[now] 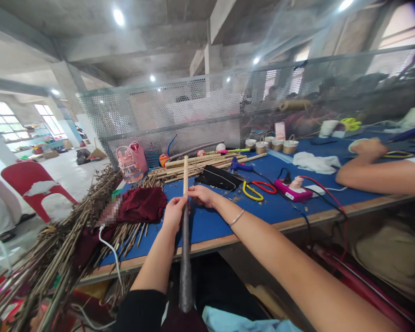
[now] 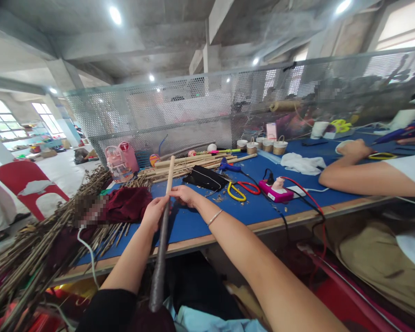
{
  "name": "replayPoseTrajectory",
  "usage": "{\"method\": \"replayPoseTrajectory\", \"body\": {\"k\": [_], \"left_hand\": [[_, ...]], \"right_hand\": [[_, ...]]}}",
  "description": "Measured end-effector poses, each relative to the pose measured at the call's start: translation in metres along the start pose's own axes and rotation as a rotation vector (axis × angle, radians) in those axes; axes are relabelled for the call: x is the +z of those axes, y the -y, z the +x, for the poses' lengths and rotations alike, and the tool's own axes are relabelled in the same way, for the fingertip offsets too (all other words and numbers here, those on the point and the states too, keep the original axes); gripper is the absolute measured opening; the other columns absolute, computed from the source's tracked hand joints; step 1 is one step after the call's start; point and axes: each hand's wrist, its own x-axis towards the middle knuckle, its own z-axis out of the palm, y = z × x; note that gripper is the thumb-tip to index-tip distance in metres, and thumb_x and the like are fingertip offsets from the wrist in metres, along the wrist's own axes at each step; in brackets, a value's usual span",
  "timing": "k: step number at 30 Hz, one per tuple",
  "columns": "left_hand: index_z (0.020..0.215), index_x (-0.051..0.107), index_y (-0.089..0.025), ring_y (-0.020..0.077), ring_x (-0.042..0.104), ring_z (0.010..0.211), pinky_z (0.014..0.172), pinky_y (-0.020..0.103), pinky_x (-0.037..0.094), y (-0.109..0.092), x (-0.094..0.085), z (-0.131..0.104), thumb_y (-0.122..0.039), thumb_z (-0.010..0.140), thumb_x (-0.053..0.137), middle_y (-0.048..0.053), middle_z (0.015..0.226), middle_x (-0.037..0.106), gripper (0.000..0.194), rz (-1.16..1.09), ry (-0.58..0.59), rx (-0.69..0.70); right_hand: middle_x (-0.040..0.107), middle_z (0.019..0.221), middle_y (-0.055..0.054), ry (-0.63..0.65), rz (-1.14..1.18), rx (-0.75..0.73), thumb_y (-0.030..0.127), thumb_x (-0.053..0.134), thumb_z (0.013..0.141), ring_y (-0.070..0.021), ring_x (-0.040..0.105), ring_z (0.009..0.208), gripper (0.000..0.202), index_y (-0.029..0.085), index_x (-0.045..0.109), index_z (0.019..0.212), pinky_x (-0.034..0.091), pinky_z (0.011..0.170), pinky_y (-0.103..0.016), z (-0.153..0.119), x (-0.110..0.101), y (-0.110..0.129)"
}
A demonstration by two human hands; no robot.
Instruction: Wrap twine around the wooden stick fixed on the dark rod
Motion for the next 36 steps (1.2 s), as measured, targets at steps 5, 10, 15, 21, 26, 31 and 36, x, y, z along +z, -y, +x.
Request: {"method": "replayPoseTrajectory", "body": {"k": [5, 10, 15, 21, 26, 31, 36], "left_hand": [[0.072, 0.058, -0.013, 0.007, 0.05, 0.041, 0.041, 0.018, 0.04, 0.001, -0.002, 0.001, -0.041, 0.062, 0.072, 0.001, 0.056, 0.06, 0.034, 0.015, 0.001, 0.011], [0.074, 0.061, -0.012, 0.0104, 0.054, 0.046, 0.044, 0.022, 0.042, 0.0011, 0.0002, 0.0001, -0.048, 0.069, 0.062, 0.005, 0.062, 0.063, 0.036, 0.052, -0.001, 0.023], [0.07, 0.058, -0.015, 0.0051, 0.044, 0.041, 0.039, 0.016, 0.03, -0.0018, -0.0034, -0.0038, -0.036, 0.051, 0.079, -0.004, 0.052, 0.055, 0.035, 0.126, -0.098, 0.124], [0.071, 0.058, -0.013, 0.0099, 0.052, 0.045, 0.045, 0.021, 0.041, -0.0039, -0.001, -0.0032, -0.047, 0.065, 0.066, 0.003, 0.059, 0.062, 0.035, 0.108, 0.005, 0.053], [0.073, 0.059, -0.014, 0.0094, 0.051, 0.044, 0.043, 0.02, 0.038, -0.0043, -0.0021, -0.0042, -0.046, 0.061, 0.069, 0.001, 0.057, 0.06, 0.036, 0.135, 0.007, 0.085], [0.065, 0.057, -0.014, 0.0064, 0.043, 0.041, 0.04, 0.018, 0.03, -0.0074, -0.0029, -0.0062, -0.042, 0.055, 0.075, -0.004, 0.049, 0.053, 0.035, 0.16, -0.045, 0.129], [0.068, 0.059, -0.013, 0.0096, 0.048, 0.041, 0.04, 0.02, 0.034, -0.0062, 0.0001, -0.0052, -0.054, 0.064, 0.063, 0.001, 0.053, 0.058, 0.041, 0.112, 0.058, 0.039]], "right_hand": [[0.033, 0.041, 0.011, 0.003, 0.012, -0.039, 0.039, 0.067, 0.068, -0.0016, 0.02, 0.031, 0.031, 0.015, 0.05, 0.076, 0.01, 0.031, -0.017, -0.0007, 0.0039, 0.0007], [0.03, 0.039, 0.011, 0.017, 0.015, -0.056, 0.038, 0.066, 0.069, -0.0019, 0.018, 0.031, 0.029, 0.014, 0.051, 0.076, 0.009, 0.031, -0.018, -0.0027, 0.0025, 0.002], [0.031, 0.04, 0.01, -0.01, -0.026, -0.049, 0.036, 0.066, 0.068, -0.0021, 0.02, 0.031, 0.028, 0.013, 0.053, 0.075, 0.009, 0.031, -0.018, -0.0019, 0.001, 0.0008], [0.03, 0.041, 0.011, 0.039, 0.043, -0.063, 0.039, 0.066, 0.07, -0.002, 0.019, 0.031, 0.03, 0.014, 0.051, 0.076, 0.009, 0.031, -0.019, -0.0027, 0.0046, 0.0021], [0.029, 0.039, 0.011, 0.023, 0.046, -0.053, 0.038, 0.067, 0.068, -0.0019, 0.018, 0.031, 0.03, 0.014, 0.05, 0.073, 0.009, 0.032, -0.019, -0.0041, 0.0035, 0.0032], [0.031, 0.04, 0.011, -0.006, 0.03, -0.041, 0.038, 0.068, 0.068, -0.0018, 0.02, 0.031, 0.031, 0.014, 0.049, 0.071, 0.009, 0.031, -0.019, -0.0021, 0.0022, 0.001], [0.033, 0.041, 0.011, 0.035, 0.062, -0.051, 0.04, 0.065, 0.07, -0.0022, 0.02, 0.032, 0.031, 0.013, 0.054, 0.081, 0.01, 0.032, -0.018, -0.0018, 0.0021, 0.0017]]}}
